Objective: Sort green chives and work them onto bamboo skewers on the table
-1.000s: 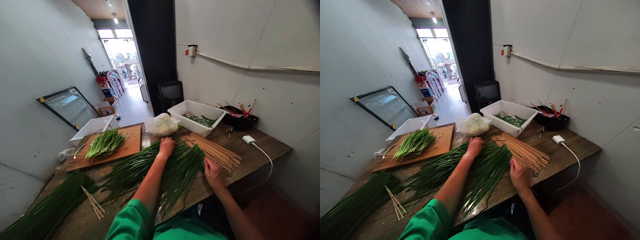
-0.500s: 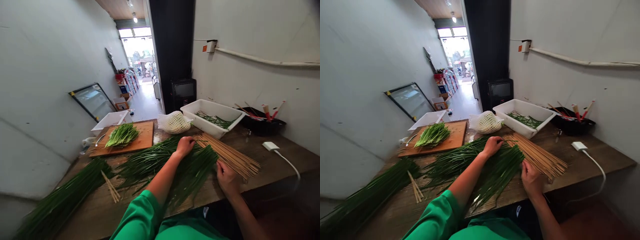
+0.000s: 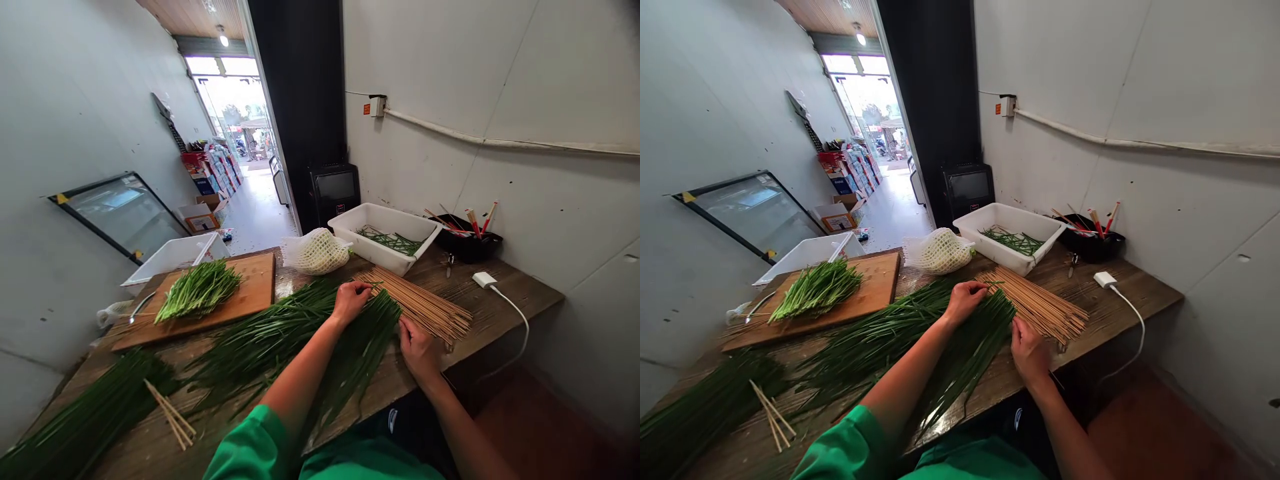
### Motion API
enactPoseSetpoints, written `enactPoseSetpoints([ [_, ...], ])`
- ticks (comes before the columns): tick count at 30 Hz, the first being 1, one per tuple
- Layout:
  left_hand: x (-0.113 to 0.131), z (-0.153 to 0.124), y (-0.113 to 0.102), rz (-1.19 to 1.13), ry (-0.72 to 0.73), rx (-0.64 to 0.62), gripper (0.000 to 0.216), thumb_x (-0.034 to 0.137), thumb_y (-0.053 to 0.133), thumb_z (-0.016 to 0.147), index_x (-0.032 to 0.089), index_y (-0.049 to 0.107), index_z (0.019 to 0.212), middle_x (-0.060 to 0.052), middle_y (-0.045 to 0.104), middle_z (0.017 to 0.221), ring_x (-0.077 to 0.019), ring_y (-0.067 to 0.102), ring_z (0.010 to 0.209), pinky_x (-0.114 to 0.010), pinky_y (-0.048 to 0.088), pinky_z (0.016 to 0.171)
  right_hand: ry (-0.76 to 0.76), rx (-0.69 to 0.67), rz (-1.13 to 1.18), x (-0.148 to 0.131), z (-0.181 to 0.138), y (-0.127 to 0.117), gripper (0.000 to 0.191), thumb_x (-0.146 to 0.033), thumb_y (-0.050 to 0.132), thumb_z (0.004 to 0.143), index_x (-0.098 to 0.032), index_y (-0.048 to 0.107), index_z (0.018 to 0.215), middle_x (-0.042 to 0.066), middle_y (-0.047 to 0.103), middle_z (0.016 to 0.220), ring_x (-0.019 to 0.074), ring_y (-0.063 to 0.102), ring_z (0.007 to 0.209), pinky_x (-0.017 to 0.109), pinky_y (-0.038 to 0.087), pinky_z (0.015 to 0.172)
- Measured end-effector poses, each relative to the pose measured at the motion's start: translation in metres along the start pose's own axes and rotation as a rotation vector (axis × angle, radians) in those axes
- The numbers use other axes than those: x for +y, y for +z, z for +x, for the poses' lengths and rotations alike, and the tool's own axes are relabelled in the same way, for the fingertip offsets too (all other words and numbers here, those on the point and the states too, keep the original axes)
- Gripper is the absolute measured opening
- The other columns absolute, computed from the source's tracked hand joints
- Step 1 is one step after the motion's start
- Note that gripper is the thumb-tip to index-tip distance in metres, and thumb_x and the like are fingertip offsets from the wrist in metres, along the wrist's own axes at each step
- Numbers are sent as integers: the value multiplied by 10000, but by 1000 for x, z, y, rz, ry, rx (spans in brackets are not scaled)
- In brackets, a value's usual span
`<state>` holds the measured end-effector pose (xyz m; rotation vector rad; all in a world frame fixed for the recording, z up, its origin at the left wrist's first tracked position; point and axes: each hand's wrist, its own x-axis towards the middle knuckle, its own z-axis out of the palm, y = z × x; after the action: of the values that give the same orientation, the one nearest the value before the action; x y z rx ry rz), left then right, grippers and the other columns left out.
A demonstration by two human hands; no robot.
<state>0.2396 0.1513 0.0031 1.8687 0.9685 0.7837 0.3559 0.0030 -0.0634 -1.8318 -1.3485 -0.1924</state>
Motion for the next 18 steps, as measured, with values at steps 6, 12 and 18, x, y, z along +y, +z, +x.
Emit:
enactPoseSetpoints([
  [6,-7,4,1,15,-4,5,222,195,561,757,139,729,893,-14,700,716,-99,587,622,-190,421,588,1,-7,-26,1,0,1,371,-310,349,939,-130,670,993,116,707,915,196,655,809,298,500,723],
  [12,-7,4,-1,41,18,15,225,198,553,754,144,730,882,-8,694,697,-101,582,623,-189,414,584,1,-3,-23,4,0,3,366,-299,352,931,-133,674,980,120,712,918,201,659,807,305,501,729],
  [18,-4,2,-2,37,15,28,220,167,553,741,129,729,868,-9,691,682,-94,568,594,-188,405,572,-16,-6,-16,4,0,3,364,-286,348,936,-118,667,982,124,709,913,200,656,796,304,494,726],
])
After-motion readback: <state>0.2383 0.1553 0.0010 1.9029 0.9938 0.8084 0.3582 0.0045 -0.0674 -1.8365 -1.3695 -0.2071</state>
